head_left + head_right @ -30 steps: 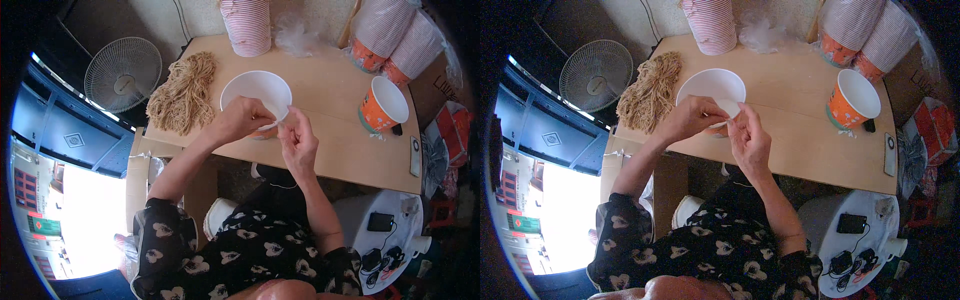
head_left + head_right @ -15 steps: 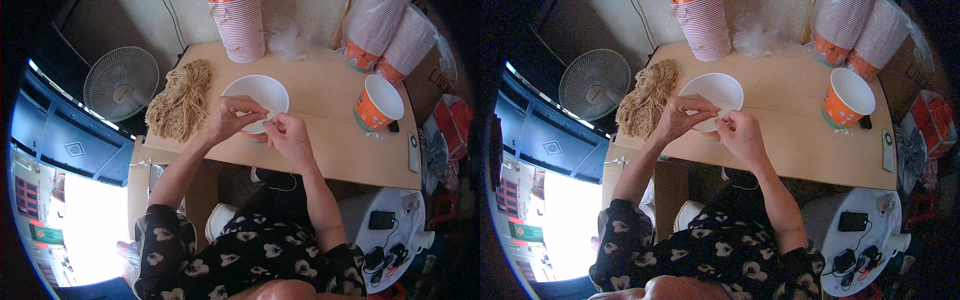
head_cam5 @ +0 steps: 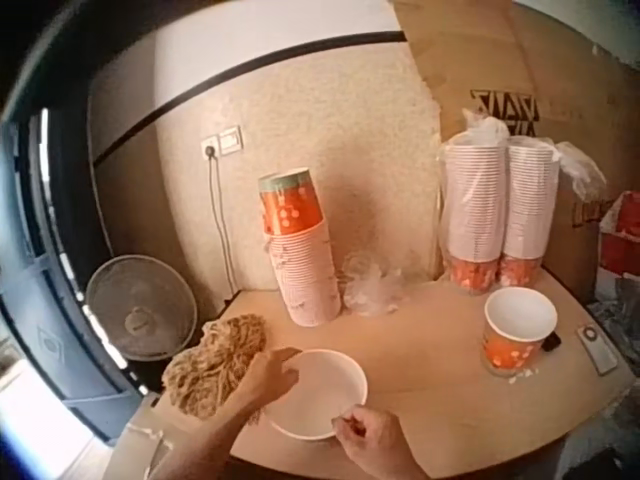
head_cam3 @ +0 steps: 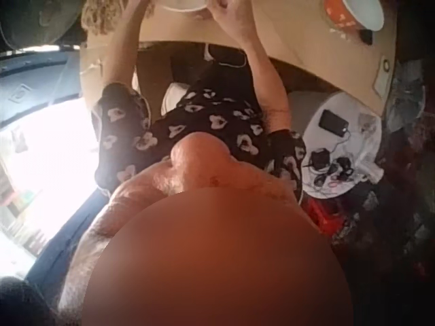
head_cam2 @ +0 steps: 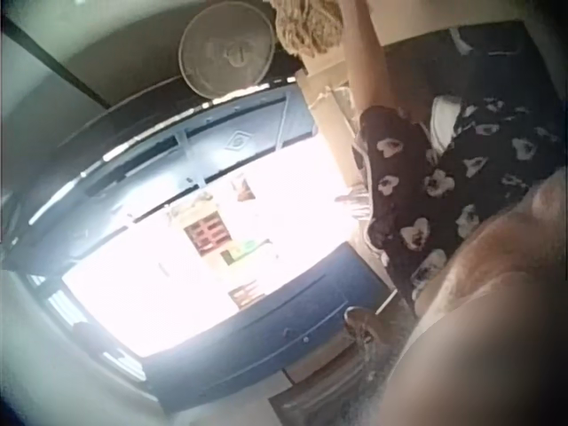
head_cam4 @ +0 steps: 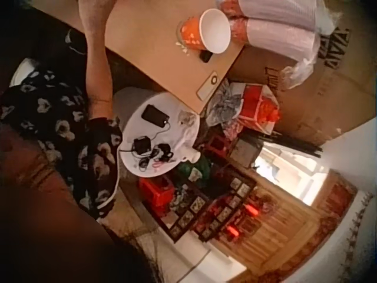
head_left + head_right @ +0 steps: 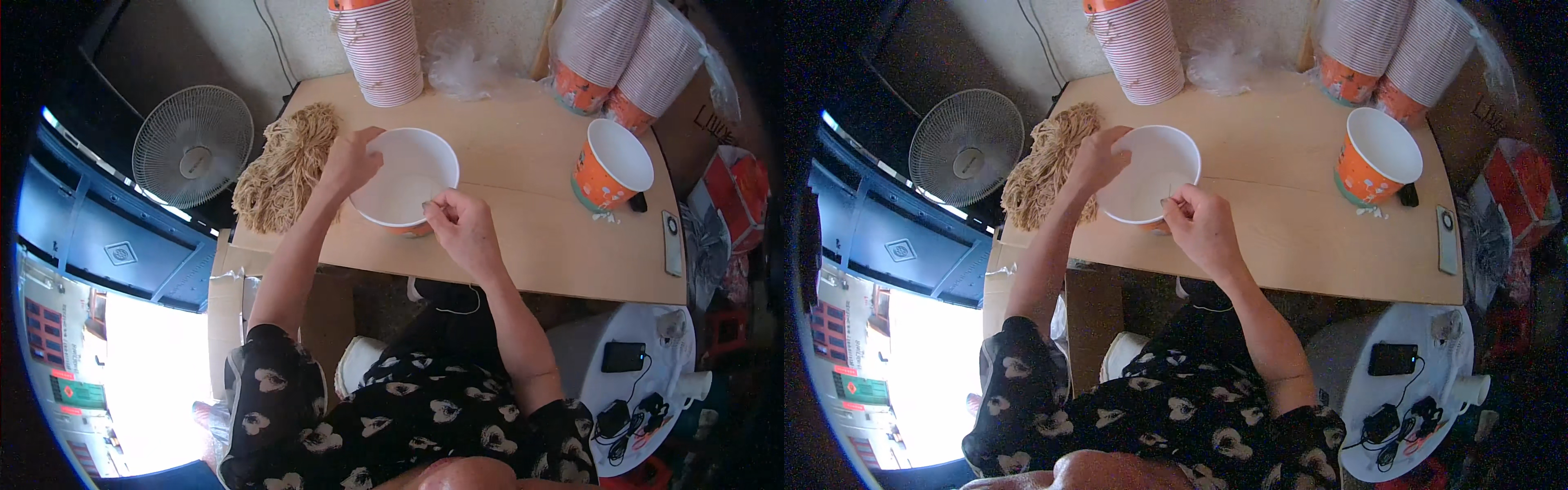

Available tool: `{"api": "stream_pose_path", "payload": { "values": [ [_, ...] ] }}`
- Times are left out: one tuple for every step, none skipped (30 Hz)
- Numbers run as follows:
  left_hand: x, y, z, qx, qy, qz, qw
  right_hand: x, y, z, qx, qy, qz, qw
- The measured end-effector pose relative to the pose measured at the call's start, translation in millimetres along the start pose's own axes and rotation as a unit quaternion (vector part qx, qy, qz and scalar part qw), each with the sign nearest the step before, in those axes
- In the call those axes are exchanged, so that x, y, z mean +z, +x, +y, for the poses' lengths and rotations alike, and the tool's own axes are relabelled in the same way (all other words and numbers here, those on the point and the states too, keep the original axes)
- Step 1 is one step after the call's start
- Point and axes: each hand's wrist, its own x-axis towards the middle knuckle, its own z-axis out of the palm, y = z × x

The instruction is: Attaching elastic bands or strings to paper bowls and stacking them for packaging.

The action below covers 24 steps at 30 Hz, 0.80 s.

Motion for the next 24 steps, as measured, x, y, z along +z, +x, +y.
{"api": "stream_pose_path", "payload": {
  "values": [
    [0,-1,0,-0.007,-0.01,0.005,1.0,2,0,1,-0.001,-0.008,0.002,1.0],
    [0,-2,0,-0.014,-0.02,0.011,1.0,2,0,2,-0.003,-0.016,0.003,1.0],
    [3,-1,0,-0.016,-0.02,0.009,1.0,2,0,3,-0.001,-0.016,0.003,1.0],
    [5,1,0,-0.007,0.007,0.019,1.0,1,1,4,0.002,-0.013,0.003,1.0],
    [6,2,-1,0.001,0.035,0.03,0.999,1,2,4,0.004,-0.011,0.003,1.0],
    [7,2,-1,-0.001,0.036,0.03,0.999,1,2,2,0.004,-0.01,0.001,1.0],
    [7,2,-1,0.01,0.028,0.03,0.999,0,2,0,0.012,-0.013,0.001,1.0],
    [7,2,-2,0.021,0.02,0.029,0.999,0,2,-1,0.02,-0.016,0.0,1.0],
    [7,2,-3,0.02,0.021,0.029,0.999,1,3,0,0.021,-0.015,0.0,1.0],
    [7,2,-4,0.017,0.023,0.03,0.999,2,3,2,0.014,-0.017,0.001,1.0],
    [7,2,-4,0.013,0.026,0.032,0.999,2,3,3,0.007,-0.018,0.003,1.0],
    [8,3,-5,0.013,0.025,0.031,0.999,2,3,4,0.008,-0.018,0.003,1.0],
    [8,2,-4,0.015,0.022,0.034,0.999,2,3,4,0.01,-0.021,0.002,1.0],
    [8,2,-4,0.016,0.02,0.037,0.999,1,3,4,0.012,-0.023,0.002,1.0],
    [8,2,-3,0.015,0.02,0.037,0.999,1,3,3,0.012,-0.023,0.001,1.0],
    [8,2,0,0.016,0.016,0.036,0.999,0,3,3,0.015,-0.016,-0.001,1.0],
    [8,2,1,0.017,0.013,0.035,0.999,0,3,3,0.017,-0.01,-0.003,1.0],
    [9,2,-1,0.016,0.013,0.034,0.999,0,3,4,0.017,-0.01,-0.003,1.0],
    [9,3,-4,0.023,0.017,0.037,0.999,1,3,5,0.011,-0.014,-0.001,1.0],
    [10,3,-6,0.03,0.021,0.04,0.999,1,3,5,0.006,-0.019,0.001,1.0],
    [11,3,-8,0.029,0.021,0.04,0.999,1,3,4,0.006,-0.019,0.001,1.0],
    [12,3,-9,0.043,0.016,0.049,0.998,1,3,2,0.01,-0.017,-0.001,1.0],
    [12,4,-10,0.056,0.011,0.059,0.997,1,2,1,0.015,-0.015,-0.003,1.0],
    [12,4,-10,0.056,0.01,0.059,0.997,1,2,1,0.015,-0.016,-0.003,1.0]
  ]
}}
